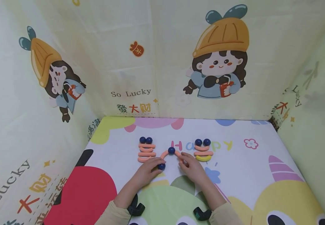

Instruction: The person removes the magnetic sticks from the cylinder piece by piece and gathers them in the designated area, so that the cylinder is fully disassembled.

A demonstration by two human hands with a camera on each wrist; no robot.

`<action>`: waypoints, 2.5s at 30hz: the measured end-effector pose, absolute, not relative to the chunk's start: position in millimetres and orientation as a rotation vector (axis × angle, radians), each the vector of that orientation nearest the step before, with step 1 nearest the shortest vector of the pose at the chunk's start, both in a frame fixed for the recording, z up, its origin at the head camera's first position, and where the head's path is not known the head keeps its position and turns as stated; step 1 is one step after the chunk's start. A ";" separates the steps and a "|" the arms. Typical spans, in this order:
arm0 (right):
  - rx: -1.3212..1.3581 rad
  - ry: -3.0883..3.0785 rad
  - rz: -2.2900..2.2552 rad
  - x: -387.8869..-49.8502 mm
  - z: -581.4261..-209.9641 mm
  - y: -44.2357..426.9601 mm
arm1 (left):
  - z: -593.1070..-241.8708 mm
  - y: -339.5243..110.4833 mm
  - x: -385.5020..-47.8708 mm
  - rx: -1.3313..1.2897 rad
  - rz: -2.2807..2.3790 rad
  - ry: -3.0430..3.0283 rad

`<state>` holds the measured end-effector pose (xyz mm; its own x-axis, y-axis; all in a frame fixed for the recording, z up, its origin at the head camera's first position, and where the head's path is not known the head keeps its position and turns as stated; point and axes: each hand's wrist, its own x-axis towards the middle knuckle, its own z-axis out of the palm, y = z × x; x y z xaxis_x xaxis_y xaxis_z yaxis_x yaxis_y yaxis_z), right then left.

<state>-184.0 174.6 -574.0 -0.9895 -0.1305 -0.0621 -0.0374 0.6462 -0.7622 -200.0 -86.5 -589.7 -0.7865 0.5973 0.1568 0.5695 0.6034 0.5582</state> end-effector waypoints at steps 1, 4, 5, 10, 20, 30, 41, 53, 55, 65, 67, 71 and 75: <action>-0.134 2.745 -1.270 -183.8 -574.8 174.3 | -589.9 -86.7 -200.0 1.007 0.939 2.769; -0.129 2.750 -1.268 -183.9 -577.3 173.9 | -590.4 -87.1 -200.1 1.003 0.941 2.765; -0.129 2.754 -1.264 -183.9 -578.2 173.9 | -590.6 -87.2 -200.1 1.003 0.938 2.767; -0.141 2.764 -1.262 -184.5 -581.8 175.1 | -591.4 -87.2 -200.0 1.015 0.930 2.774; -0.139 2.759 -1.273 -184.9 -582.9 175.7 | -592.0 -87.3 -201.2 0.958 0.919 2.755; -0.152 2.762 -1.264 -184.8 -584.1 177.9 | -588.9 -86.7 -199.6 0.950 0.962 2.756; -0.149 2.737 -1.291 -184.1 -583.7 178.6 | -580.9 -85.3 -198.3 0.817 1.091 2.720; -0.141 2.739 -1.282 -184.4 -583.8 180.1 | -549.3 -98.5 -225.9 0.609 1.198 2.744; -0.143 2.745 -1.282 -184.4 -584.1 180.3 | -543.3 -103.1 -236.6 0.555 1.200 2.760; -0.137 2.741 -1.294 -184.5 -584.2 178.9 | -526.4 -125.3 -291.6 0.286 1.338 2.771; -0.130 2.741 -1.295 -184.2 -583.3 179.0 | -526.8 -127.9 -300.7 0.283 1.338 2.780; -0.127 2.747 -1.300 -183.4 -582.6 180.5 | -530.0 -130.6 -315.6 0.215 1.328 2.734; -0.140 2.739 -1.322 -183.1 -582.9 181.5 | -536.6 -131.5 -327.2 0.084 1.310 2.670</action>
